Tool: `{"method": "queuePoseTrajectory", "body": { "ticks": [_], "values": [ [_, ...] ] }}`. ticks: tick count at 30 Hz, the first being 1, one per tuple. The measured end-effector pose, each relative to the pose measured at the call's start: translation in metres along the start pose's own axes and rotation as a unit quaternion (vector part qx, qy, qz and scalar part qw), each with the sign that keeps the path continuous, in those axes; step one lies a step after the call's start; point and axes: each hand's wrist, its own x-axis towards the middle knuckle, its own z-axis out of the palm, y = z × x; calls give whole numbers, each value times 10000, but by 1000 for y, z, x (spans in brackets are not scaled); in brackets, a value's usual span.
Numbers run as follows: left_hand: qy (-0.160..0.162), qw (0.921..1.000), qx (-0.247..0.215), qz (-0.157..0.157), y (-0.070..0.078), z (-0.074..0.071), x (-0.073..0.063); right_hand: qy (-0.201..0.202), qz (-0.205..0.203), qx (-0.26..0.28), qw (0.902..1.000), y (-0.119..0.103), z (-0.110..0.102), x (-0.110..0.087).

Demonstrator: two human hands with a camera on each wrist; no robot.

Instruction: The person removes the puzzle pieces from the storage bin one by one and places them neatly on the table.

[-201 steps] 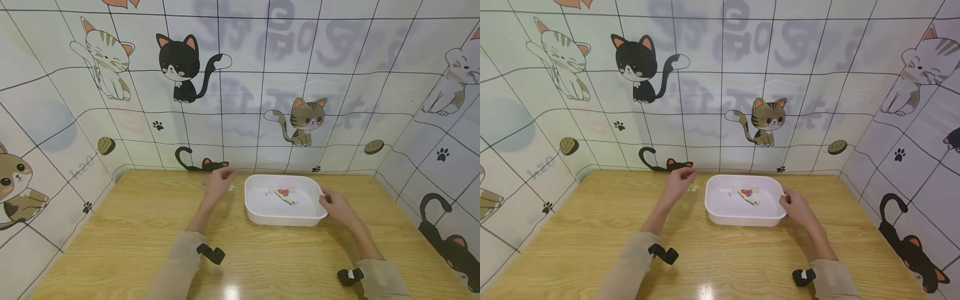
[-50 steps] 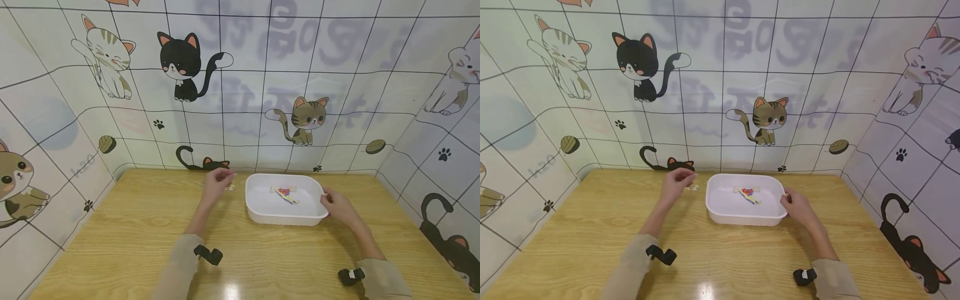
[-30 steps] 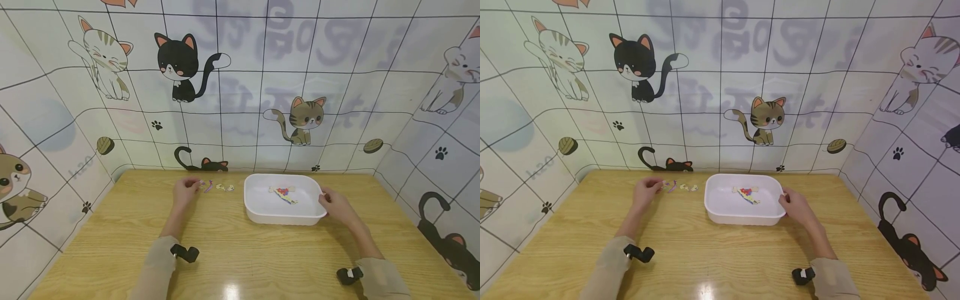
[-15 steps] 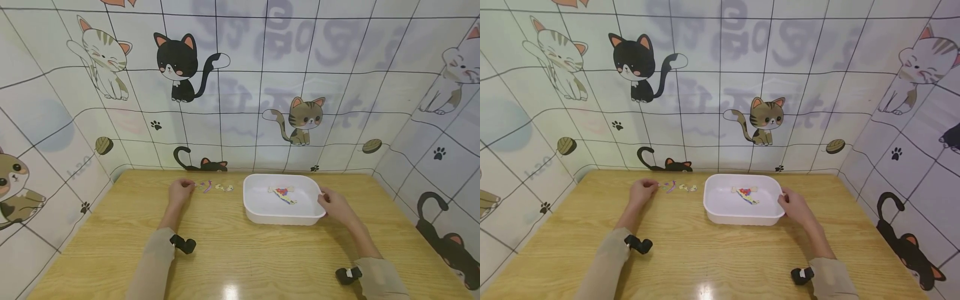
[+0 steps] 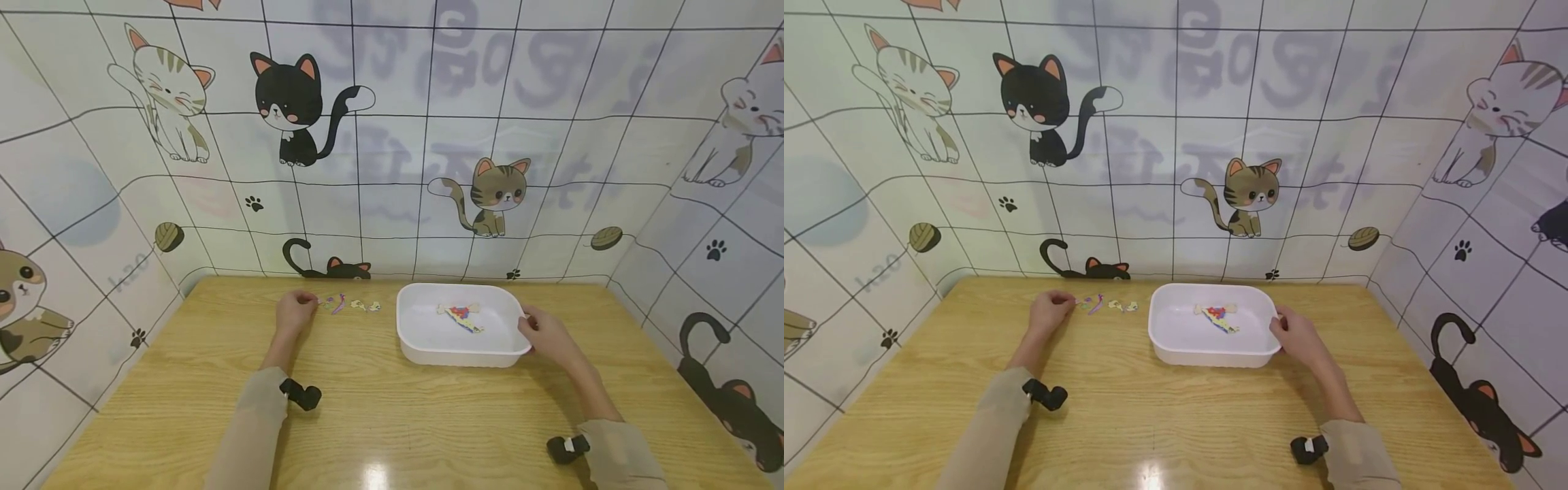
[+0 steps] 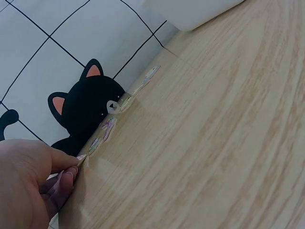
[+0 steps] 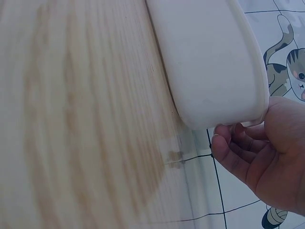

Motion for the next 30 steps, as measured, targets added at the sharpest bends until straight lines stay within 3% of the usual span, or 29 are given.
{"method": "queuePoseTrajectory", "body": {
  "ticks": [18, 25, 30],
  "values": [
    [144, 9993, -350, -39, 11, -4, 0, -27, -69, -8, 10000, 1, -1, 0],
    [318, 9981, -375, 368, 34, -1, -10, -27, -9, -25, 10000, 1, -1, 1],
    [175, 9948, -645, 766, 53, 6, -18, -48, -7, -65, 10000, 0, 0, 1]
  ]
}}
